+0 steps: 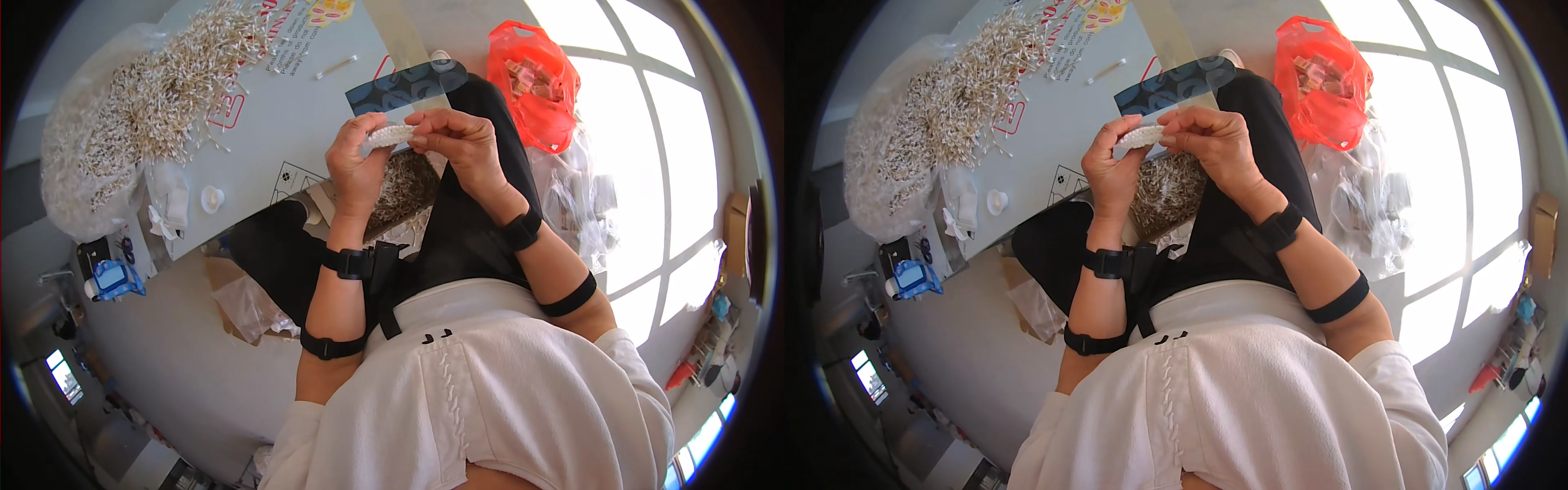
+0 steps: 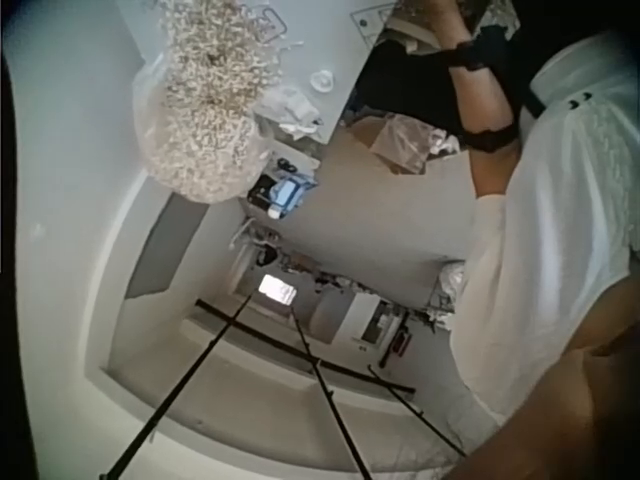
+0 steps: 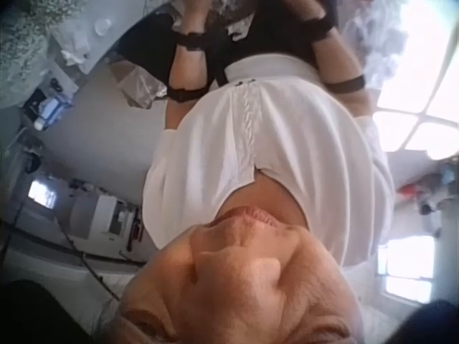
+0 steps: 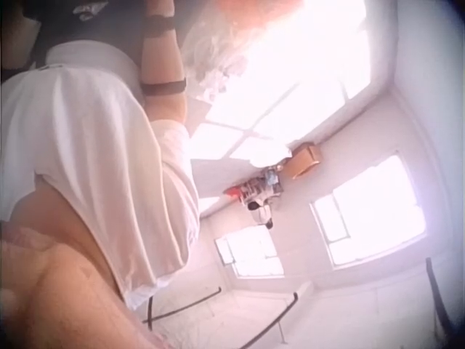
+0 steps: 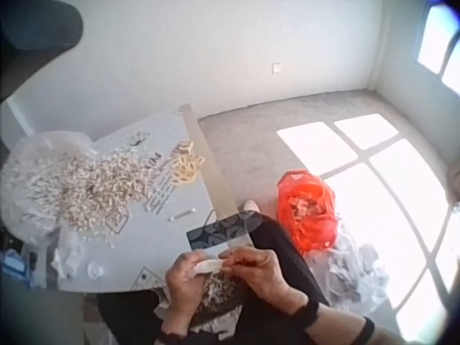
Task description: Packing individual cotton swabs into plastic bags and sealing them.
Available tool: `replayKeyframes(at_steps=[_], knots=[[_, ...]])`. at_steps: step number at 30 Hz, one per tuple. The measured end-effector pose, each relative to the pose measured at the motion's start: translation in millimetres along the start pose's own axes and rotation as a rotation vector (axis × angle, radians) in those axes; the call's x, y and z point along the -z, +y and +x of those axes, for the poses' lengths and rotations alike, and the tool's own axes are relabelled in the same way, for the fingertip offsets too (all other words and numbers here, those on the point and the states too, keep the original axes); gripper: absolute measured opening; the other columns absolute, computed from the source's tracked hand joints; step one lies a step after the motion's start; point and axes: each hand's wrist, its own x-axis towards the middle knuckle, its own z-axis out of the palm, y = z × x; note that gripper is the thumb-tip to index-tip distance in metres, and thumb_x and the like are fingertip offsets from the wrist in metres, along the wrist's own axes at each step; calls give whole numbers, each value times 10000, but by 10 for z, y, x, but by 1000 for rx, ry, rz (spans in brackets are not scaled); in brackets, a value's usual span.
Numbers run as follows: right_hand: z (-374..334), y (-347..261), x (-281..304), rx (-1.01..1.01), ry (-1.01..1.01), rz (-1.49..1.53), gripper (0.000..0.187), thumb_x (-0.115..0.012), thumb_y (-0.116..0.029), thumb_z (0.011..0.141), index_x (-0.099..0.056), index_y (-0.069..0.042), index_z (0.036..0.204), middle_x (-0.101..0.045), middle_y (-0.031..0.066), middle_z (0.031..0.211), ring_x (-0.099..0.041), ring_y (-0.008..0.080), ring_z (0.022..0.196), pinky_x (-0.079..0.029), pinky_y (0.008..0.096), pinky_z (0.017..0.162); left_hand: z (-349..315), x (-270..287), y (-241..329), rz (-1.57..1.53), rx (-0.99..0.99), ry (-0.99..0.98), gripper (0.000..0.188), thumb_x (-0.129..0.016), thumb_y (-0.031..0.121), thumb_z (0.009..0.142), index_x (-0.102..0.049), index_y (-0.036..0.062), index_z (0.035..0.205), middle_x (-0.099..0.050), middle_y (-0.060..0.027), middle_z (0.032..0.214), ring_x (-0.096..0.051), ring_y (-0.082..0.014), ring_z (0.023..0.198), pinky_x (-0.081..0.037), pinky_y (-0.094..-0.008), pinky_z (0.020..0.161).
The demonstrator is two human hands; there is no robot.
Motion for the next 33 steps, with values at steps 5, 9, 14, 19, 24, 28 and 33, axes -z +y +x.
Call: replayKeyframes(at_steps=[5, 9, 14, 19, 24, 28, 33], knots=[[-17, -80, -22, 72, -19, 16, 71, -670, 98, 824, -695, 48, 869, -673, 98, 1070, -631, 124, 857, -534, 264, 799, 79, 103, 182, -55, -116, -45, 384, -796, -51, 665, -699, 60, 1019, -696, -94, 1047, -666, -235, 978, -521, -322, 877], [-9, -79, -6, 66, -38, 39, 67, -670, 96, 826, -690, 47, 866, -672, 95, 1063, -630, 126, 860, -534, 268, 799, 93, 146, 257, -64, -102, -97, 404, -793, -58, 661, -701, 66, 1034, -693, -91, 1045, -665, -245, 975, -523, -331, 876], [-25, -94, -5, 64, -76, 48, 85, -678, 89, 824, -703, 25, 873, -678, 76, 1047, -634, 107, 886, -540, 251, 794, 89, 165, 331, 84, -156, -99, 391, -772, -84, 661, -693, 64, 1014, -691, -91, 1021, -665, -263, 963, -534, -335, 850], [-62, -166, 25, -24, -27, 197, 151, -671, 86, 831, -675, 15, 964, -672, 84, 1090, -651, 120, 893, -539, 256, 801, 100, 172, 383, 114, -275, -35, 389, -757, -109, 650, -672, 56, 991, -690, -90, 1024, -661, -266, 966, -537, -339, 845], [-36, -175, 112, -78, 46, 168, 287, -659, 88, 833, -641, -4, 1105, -650, 90, 1171, -654, 133, 943, -537, 262, 826, 101, 188, 494, 115, -284, -9, 371, -733, -127, 659, -662, 45, 979, -687, -93, 1034, -659, -273, 977, -534, -350, 859], [-69, -290, 1, -5, -4, 94, 426, -647, 92, 832, -606, -12, 1243, -641, 74, 1198, -640, 119, 984, -532, 256, 832, 96, 189, 557, 136, -301, -32, 377, -729, -123, 664, -663, 44, 996, -687, -98, 1042, -658, -277, 979, -531, -351, 864], [-26, -298, -24, 57, -48, -26, 440, -675, 83, 812, -626, -4, 1241, -670, 55, 1077, -645, 98, 897, -542, 233, 796, 69, 172, 613, 72, -250, -57, 353, -761, -79, 698, -667, 34, 1020, -690, -113, 1001, -673, -258, 910, -535, -324, 820]])
